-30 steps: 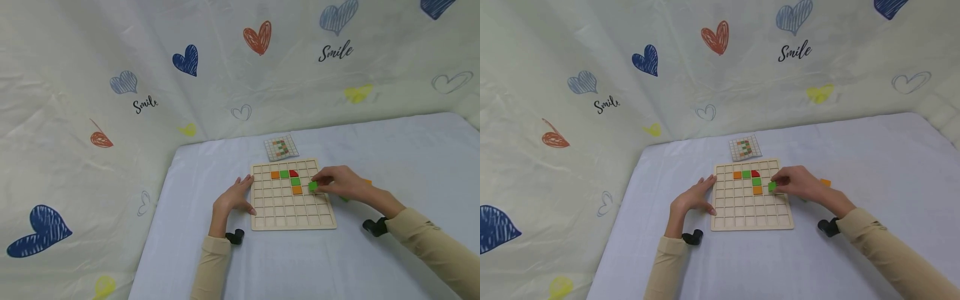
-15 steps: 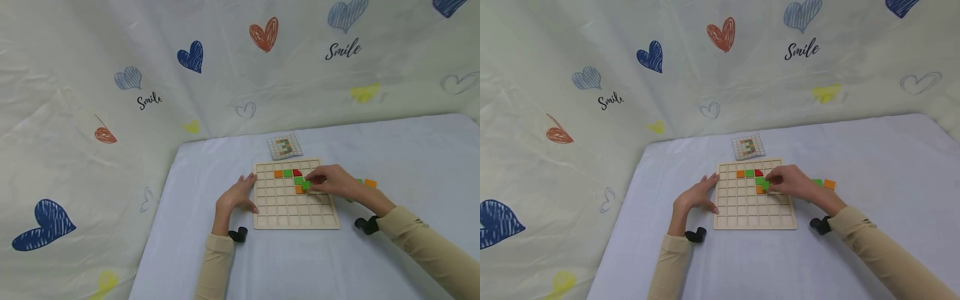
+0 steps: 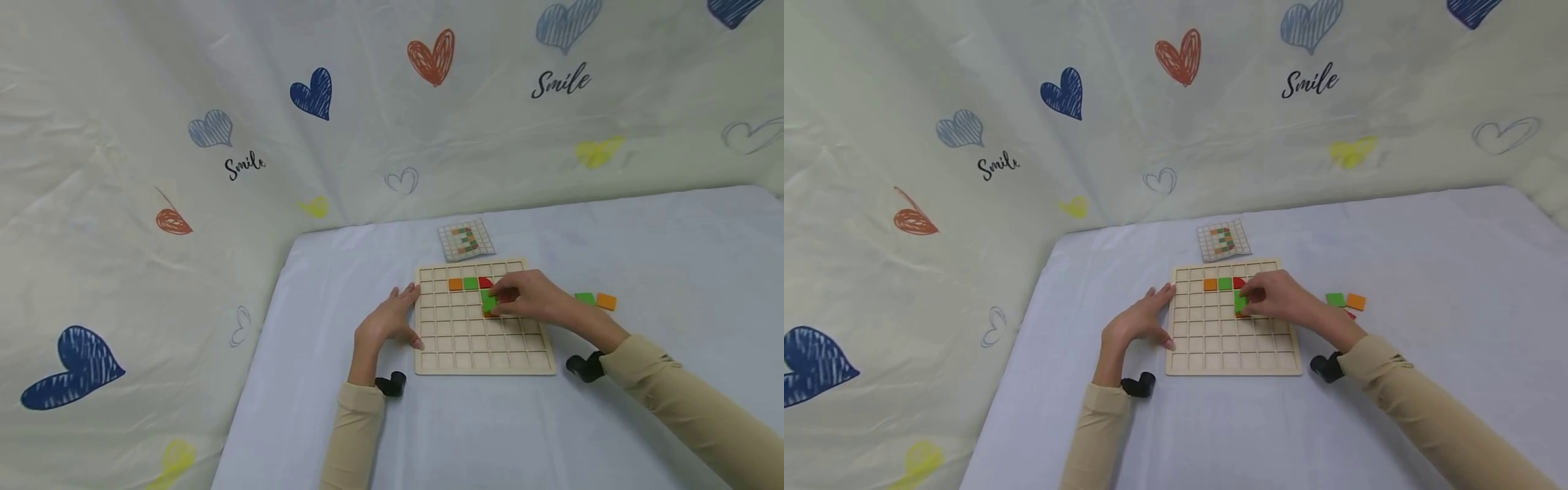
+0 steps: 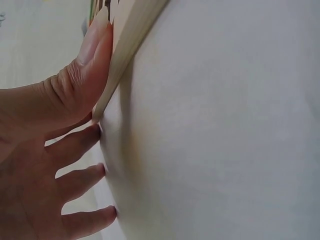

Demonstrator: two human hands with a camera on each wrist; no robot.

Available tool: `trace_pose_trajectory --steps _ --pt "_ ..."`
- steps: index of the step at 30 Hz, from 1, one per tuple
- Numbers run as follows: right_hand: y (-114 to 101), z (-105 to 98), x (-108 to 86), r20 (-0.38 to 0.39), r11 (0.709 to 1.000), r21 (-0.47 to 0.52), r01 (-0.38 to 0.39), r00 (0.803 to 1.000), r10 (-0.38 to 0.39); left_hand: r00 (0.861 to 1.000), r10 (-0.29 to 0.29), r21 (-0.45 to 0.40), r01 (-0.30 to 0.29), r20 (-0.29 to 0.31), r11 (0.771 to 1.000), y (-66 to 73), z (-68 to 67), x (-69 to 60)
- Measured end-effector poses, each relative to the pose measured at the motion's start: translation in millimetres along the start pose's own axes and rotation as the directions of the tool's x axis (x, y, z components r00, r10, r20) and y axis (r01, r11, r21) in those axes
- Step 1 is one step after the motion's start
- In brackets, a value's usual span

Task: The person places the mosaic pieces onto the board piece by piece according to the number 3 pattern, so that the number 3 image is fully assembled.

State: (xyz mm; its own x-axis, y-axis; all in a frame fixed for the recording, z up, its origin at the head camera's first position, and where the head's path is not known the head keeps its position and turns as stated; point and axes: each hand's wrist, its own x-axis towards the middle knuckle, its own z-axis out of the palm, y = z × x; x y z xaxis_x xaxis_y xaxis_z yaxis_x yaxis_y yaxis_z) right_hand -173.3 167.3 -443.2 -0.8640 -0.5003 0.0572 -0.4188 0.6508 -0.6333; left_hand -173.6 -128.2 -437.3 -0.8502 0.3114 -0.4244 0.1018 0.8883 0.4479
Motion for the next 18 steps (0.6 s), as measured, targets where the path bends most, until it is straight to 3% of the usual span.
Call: trace_pose_trajectory --steps 18 --pt "-12 23 20.1 0.057 1.000 -0.014 0.005 0.998 -0.004 1.000 0.001 -0.012 -0.001 0.000 1.000 -1.6 0.2 -1.6"
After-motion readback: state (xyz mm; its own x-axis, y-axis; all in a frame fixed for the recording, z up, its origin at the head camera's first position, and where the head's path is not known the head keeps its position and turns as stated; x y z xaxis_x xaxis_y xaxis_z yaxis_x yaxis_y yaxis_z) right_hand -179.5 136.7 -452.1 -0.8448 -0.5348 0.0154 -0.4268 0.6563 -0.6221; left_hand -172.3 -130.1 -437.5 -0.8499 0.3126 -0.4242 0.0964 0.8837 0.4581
